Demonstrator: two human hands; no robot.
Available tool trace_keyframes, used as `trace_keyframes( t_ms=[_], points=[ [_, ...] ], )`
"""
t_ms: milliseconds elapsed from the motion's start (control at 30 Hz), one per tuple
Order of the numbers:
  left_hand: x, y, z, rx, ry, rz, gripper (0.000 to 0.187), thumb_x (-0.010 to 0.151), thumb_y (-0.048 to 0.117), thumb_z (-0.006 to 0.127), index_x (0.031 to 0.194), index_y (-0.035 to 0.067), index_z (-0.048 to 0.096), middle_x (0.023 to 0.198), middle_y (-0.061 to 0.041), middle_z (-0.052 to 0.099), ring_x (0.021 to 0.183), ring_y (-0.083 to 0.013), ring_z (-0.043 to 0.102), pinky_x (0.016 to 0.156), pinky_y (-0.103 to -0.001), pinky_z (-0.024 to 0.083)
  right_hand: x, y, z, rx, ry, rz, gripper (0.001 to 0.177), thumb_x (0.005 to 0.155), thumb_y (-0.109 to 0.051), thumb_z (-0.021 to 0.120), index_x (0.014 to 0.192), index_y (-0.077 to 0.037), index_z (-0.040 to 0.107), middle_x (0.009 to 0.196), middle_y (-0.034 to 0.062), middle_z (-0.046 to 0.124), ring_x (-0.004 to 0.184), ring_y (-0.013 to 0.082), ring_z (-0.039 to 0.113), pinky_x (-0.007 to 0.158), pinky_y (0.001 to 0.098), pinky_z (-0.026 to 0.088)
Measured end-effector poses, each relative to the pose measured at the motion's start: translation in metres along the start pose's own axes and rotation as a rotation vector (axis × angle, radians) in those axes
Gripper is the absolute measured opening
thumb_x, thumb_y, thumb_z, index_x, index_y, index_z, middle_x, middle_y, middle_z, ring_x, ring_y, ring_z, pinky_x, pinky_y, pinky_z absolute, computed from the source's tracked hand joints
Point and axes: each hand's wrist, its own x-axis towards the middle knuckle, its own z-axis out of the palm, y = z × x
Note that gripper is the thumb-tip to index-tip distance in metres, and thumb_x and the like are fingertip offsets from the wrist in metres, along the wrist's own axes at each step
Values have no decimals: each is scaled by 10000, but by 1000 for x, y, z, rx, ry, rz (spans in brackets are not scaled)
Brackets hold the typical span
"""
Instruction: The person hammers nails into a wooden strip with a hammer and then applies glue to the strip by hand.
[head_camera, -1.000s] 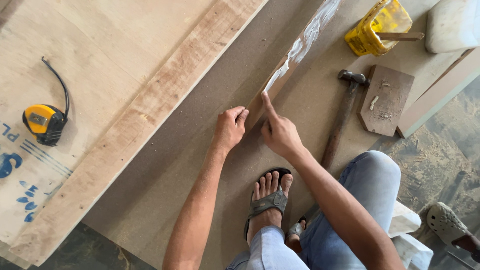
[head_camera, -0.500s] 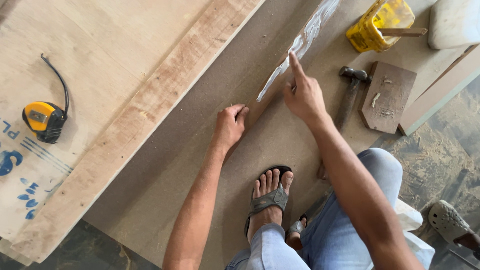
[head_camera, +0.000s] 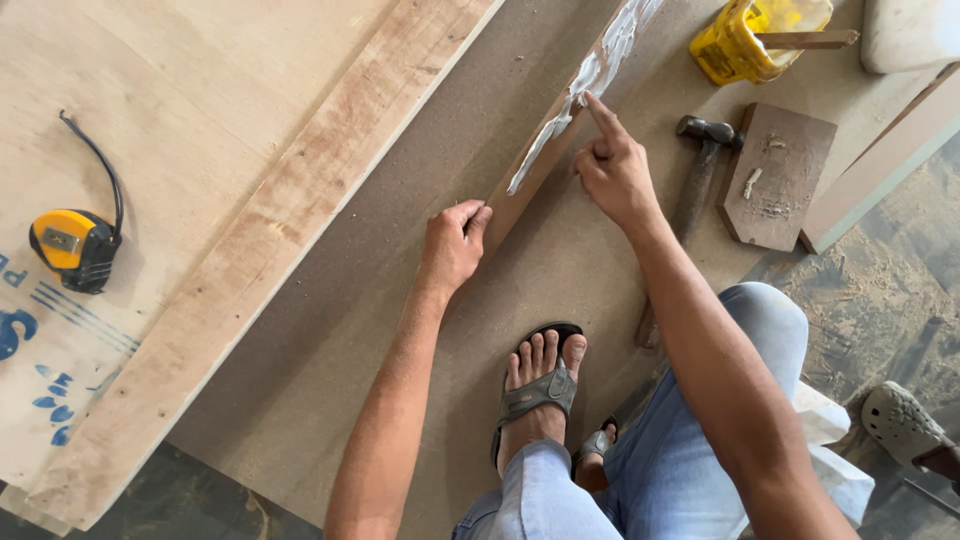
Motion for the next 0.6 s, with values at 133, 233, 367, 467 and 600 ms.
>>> trace_keyframes(
  t_ms=[133,233,367,467,600],
  points=[
    [-2,-6,2,-5,29,44,257,1034,224,614,1035,-17,704,902,-172,756,826,-295,764,681,-403,572,-10,-1,10,-18,-17,54,745,954,-2,497,1657,-102,271,747,25,704,603,99,655,581,277,574],
    [-1,-8,4,-8,17,21,258,1035,227,616,1028,-14,708,906,-176,757,828,-304,764,684,-408,570,-24,-7,16,-94,-37,45,746,958,9,504,1657,-123,280,714,64,671,580,123,622,544,274,566],
    [-2,-9,4,-22,39,35,252,1033,217,621,1029,-20,705,910,-196,744,835,-334,754,685,-412,565,-39,-15,21,181,-87,144,781,947,4,510,1673,-126,254,782,60,692,590,129,603,530,304,540],
    [0,-8,5,-31,45,43,251,1025,221,622,1030,-17,704,904,-197,742,833,-341,756,689,-410,566,-43,-22,29,66,-86,141,819,923,-6,513,1673,-132,209,739,61,715,561,146,629,536,321,563],
    [-2,-10,5,-4,38,25,263,1035,225,624,1015,-25,703,893,-214,734,822,-370,741,689,-420,558,-58,-29,42,-103,-57,-60,886,874,-4,538,1668,-36,148,649,113,669,533,203,650,589,364,559]
  ],
)
